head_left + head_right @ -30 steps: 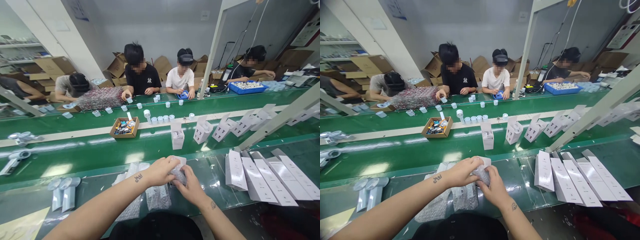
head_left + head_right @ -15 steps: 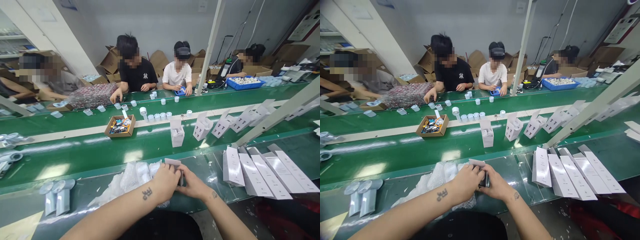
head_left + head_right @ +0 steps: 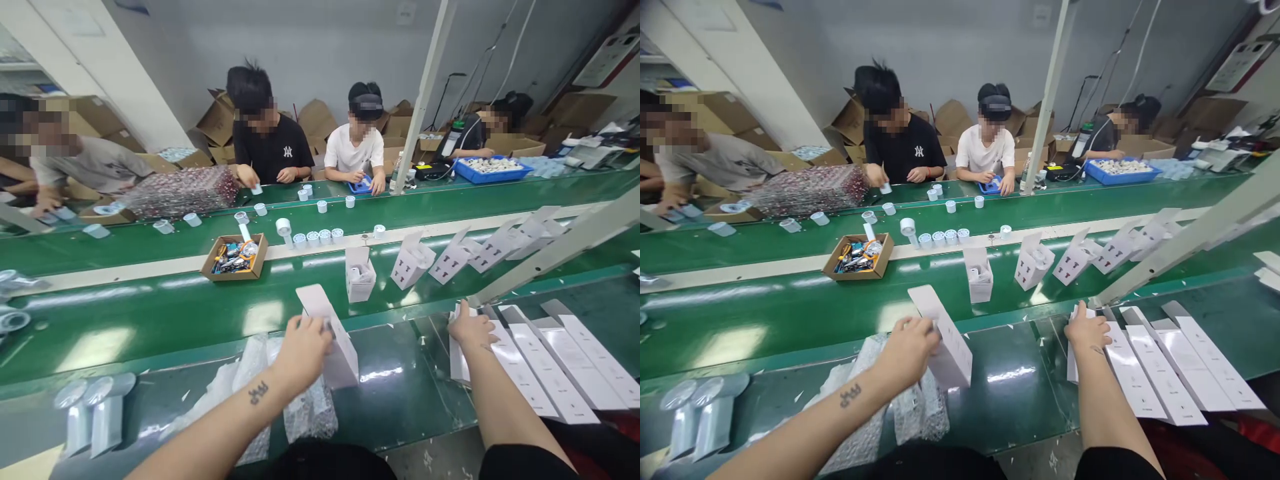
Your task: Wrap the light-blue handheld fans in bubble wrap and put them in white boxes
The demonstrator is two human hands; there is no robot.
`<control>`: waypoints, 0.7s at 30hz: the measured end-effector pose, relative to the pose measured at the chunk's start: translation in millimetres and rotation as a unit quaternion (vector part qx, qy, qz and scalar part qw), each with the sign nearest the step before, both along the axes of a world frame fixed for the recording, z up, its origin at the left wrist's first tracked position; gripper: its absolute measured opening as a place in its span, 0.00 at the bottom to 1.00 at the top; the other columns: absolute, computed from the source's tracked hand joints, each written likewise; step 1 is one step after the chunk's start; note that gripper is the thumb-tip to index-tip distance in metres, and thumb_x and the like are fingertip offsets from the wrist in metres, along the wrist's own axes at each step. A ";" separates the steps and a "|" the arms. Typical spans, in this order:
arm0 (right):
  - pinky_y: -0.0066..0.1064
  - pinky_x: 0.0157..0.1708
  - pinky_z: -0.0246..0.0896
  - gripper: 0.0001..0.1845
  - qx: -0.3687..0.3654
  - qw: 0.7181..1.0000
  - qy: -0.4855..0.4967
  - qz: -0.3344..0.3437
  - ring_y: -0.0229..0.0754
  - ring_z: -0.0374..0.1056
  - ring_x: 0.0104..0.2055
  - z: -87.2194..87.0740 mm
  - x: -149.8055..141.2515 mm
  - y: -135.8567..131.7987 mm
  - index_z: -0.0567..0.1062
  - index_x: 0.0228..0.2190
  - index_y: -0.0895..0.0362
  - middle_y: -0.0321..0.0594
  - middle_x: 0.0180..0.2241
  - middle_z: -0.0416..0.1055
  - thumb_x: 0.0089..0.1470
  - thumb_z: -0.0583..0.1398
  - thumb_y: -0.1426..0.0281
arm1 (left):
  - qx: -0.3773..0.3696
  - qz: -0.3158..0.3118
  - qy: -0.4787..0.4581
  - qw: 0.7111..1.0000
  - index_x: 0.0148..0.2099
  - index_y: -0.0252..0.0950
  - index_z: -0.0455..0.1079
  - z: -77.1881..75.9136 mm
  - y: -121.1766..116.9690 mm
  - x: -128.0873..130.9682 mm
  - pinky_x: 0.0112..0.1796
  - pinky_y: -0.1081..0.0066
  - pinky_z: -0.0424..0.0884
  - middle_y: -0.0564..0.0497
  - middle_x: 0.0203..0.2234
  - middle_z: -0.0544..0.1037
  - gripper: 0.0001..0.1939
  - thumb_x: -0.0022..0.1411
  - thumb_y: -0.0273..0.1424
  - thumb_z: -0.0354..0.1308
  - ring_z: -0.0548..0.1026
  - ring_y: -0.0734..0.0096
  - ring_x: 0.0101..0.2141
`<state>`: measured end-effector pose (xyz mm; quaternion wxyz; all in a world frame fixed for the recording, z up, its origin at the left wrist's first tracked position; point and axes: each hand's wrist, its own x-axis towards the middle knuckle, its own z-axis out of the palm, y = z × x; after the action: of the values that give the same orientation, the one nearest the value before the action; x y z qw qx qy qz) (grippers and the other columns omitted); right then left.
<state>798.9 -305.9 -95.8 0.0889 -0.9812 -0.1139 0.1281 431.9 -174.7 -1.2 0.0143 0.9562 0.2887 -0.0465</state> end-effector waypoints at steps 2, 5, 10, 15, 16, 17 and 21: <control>0.65 0.47 0.50 0.37 -0.019 1.000 0.013 0.013 0.75 0.48 0.62 -4.3 -3.5 0.4 0.59 0.61 0.50 0.67 0.61 0.52 0.50 0.59 0.65 | 0.024 0.058 0.000 0.998 0.39 0.38 0.76 5.7 34.3 2.1 0.47 0.51 0.60 0.43 0.38 0.74 0.08 0.62 0.28 0.55 0.70 0.55 0.44; 0.64 0.46 0.53 0.35 -0.036 0.998 0.038 0.038 0.75 0.51 0.60 -3.4 -8.3 2.4 0.64 0.57 0.50 0.65 0.57 0.56 0.47 0.60 0.62 | 0.078 0.091 0.006 0.993 0.40 0.35 0.77 -0.8 85.4 13.5 0.48 0.48 0.58 0.39 0.41 0.74 0.12 0.63 0.26 0.51 0.69 0.52 0.45; 0.52 0.50 0.59 0.39 -0.018 0.991 0.062 0.118 0.65 0.59 0.57 20.2 -19.8 -0.6 0.62 0.56 0.55 0.60 0.52 0.59 0.42 0.63 0.67 | 0.101 0.078 0.011 0.992 0.42 0.33 0.75 -17.5 116.7 23.6 0.51 0.48 0.54 0.36 0.47 0.72 0.15 0.62 0.20 0.49 0.67 0.50 0.50; 0.50 0.52 0.64 0.37 0.252 0.900 0.141 0.327 0.57 0.62 0.56 52.2 -78.5 -6.9 0.59 0.55 0.50 0.50 0.55 0.57 0.44 0.64 0.62 | -0.003 -0.258 0.033 0.966 0.41 0.41 0.74 -67.1 28.9 2.1 0.45 0.59 0.59 0.44 0.40 0.77 0.09 0.58 0.25 0.59 0.70 0.58 0.45; 0.49 0.52 0.65 0.35 0.308 0.867 0.159 0.359 0.56 0.62 0.57 54.2 -95.0 -4.5 0.59 0.54 0.50 0.49 0.55 0.56 0.45 0.64 0.61 | -0.045 -0.346 0.061 0.935 0.41 0.45 0.74 -83.9 7.4 -3.0 0.43 0.61 0.60 0.47 0.38 0.78 0.13 0.53 0.27 0.65 0.71 0.59 0.43; 0.48 0.52 0.66 0.33 0.351 0.838 0.169 0.382 0.55 0.61 0.57 54.0 -111.2 -0.9 0.60 0.53 0.49 0.48 0.56 0.56 0.46 0.64 0.62 | -0.058 -0.383 0.093 0.917 0.41 0.47 0.75 -100.4 -10.8 -7.2 0.42 0.61 0.60 0.47 0.38 0.79 0.16 0.47 0.30 0.69 0.71 0.57 0.43; 0.45 0.52 0.66 0.30 0.418 0.779 0.174 0.434 0.51 0.58 0.59 36.6 -159.3 17.4 0.59 0.50 0.48 0.46 0.57 0.55 0.48 0.64 0.66 | -0.062 -0.431 0.132 0.891 0.45 0.53 0.74 -128.4 -35.2 -12.2 0.34 0.65 0.60 0.50 0.32 0.79 0.24 0.44 0.30 0.71 0.73 0.62 0.33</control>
<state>639.6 -288.6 -59.2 0.4431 -0.6554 -0.5531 0.2611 419.6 -210.0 -129.6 0.0143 0.9689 -0.1560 -0.1914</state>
